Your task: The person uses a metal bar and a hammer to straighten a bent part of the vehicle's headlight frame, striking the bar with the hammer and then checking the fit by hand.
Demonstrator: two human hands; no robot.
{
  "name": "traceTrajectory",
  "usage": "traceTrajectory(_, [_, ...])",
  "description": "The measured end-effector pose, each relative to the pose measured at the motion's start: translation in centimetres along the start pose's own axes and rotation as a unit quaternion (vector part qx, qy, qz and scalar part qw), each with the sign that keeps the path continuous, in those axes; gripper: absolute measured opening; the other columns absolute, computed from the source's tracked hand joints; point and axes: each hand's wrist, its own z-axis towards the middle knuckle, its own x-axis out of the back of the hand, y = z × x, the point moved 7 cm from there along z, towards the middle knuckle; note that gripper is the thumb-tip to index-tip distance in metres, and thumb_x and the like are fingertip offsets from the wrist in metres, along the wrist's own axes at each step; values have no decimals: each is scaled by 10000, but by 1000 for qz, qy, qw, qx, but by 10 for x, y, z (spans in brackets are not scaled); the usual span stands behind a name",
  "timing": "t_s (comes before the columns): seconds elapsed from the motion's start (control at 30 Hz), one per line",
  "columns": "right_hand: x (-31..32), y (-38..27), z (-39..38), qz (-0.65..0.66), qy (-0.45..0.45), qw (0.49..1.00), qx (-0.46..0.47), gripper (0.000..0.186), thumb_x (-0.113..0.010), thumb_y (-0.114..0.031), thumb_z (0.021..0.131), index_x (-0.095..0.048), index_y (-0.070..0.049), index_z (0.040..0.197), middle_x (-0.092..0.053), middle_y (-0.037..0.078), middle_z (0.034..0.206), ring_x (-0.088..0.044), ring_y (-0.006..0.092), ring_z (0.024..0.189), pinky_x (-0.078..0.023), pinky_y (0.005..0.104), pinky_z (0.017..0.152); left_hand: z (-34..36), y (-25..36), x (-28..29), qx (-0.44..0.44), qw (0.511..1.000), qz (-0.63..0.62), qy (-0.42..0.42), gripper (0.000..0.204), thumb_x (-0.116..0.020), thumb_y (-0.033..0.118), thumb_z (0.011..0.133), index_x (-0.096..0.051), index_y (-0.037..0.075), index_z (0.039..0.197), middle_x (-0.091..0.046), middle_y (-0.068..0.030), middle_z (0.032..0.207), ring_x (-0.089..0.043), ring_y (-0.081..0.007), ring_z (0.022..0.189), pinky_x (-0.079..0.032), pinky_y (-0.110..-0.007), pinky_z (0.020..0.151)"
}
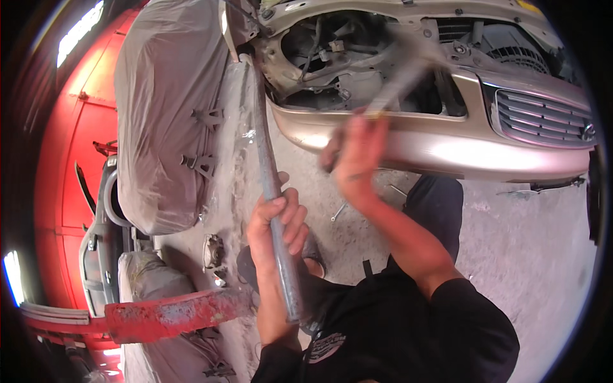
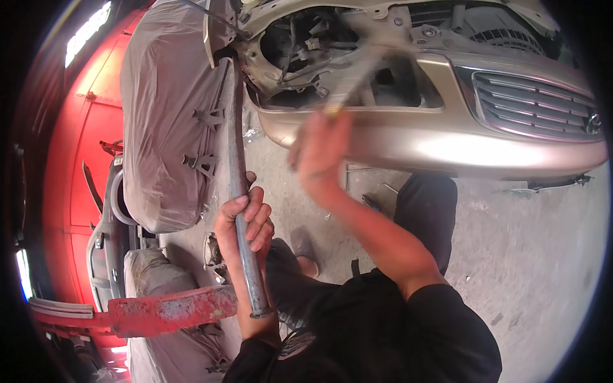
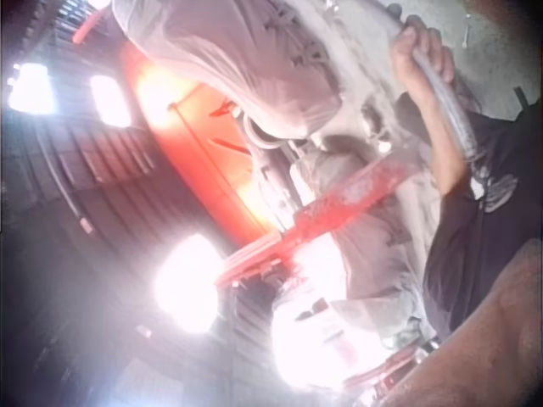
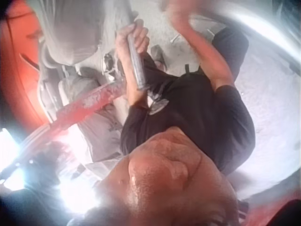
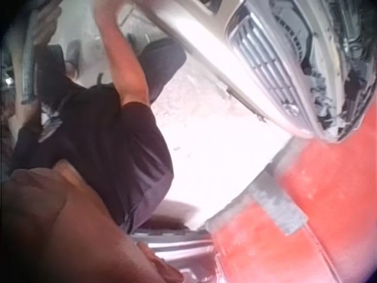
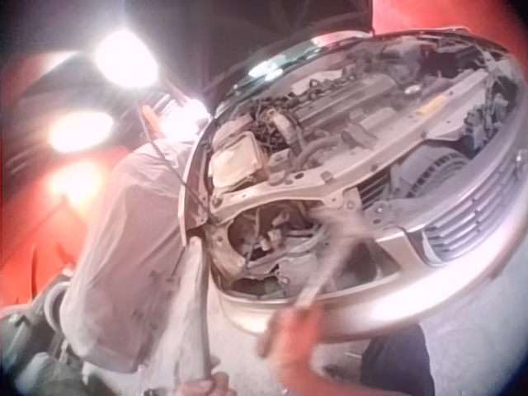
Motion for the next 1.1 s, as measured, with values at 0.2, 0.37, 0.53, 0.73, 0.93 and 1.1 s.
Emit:
traceTrajectory(0.2, [-46,33,-29,-169,-144,964,143,294,-495,-384,1121,-509,-90,1127,-504,19,692,-484,97,452,-376,283,390,-1,0,20,10,1000,-4,21,433,-633,124,923,-507,20,1324,-424,-36,739,-369,-116,460,-325,-254,312])
traceTrajectory(0.37, [-4,12,-20,-54,-49,995,-65,310,-501,-388,1120,-499,-78,1098,-490,19,684,-445,96,416,-369,279,378,-5,-1,20,9,998,58,15,453,-645,135,926,-483,20,1333,-433,-38,743,-371,-114,456,-336,-253,309])
traceTrajectory(0.53, [-2,41,-29,-57,-99,983,-146,317,-486,-385,1125,-501,-68,1121,-490,21,667,-447,104,402,-369,280,370,-5,-2,10,-4,997,74,17,460,-662,143,925,-489,14,1331,-430,-35,731,-370,-115,453,-329,-253,302])
traceTrajectory(0.73, [2,9,-16,7,-3,999,-41,371,-494,-411,1110,-502,-41,1135,-507,32,687,-481,127,413,-373,300,367,-4,-2,15,-9,998,48,30,452,-661,131,911,-507,19,1321,-419,-30,718,-364,-107,451,-308,-242,301])
traceTrajectory(0.93, [-25,61,-11,-62,-114,954,-271,363,-506,-450,1102,-495,-87,1091,-465,17,672,-508,138,436,-397,305,367,0,-2,20,-9,1000,19,10,459,-651,132,900,-508,22,1322,-413,-29,711,-355,-107,449,-307,-243,306])
traceTrajectory(1.1, [19,39,8,-165,-79,981,-64,358,-505,-409,1111,-503,-58,1041,-486,19,636,-485,127,409,-385,301,362,8,-13,16,-17,999,47,19,455,-658,145,897,-496,27,1305,-406,-25,698,-344,-110,435,-306,-249,297])
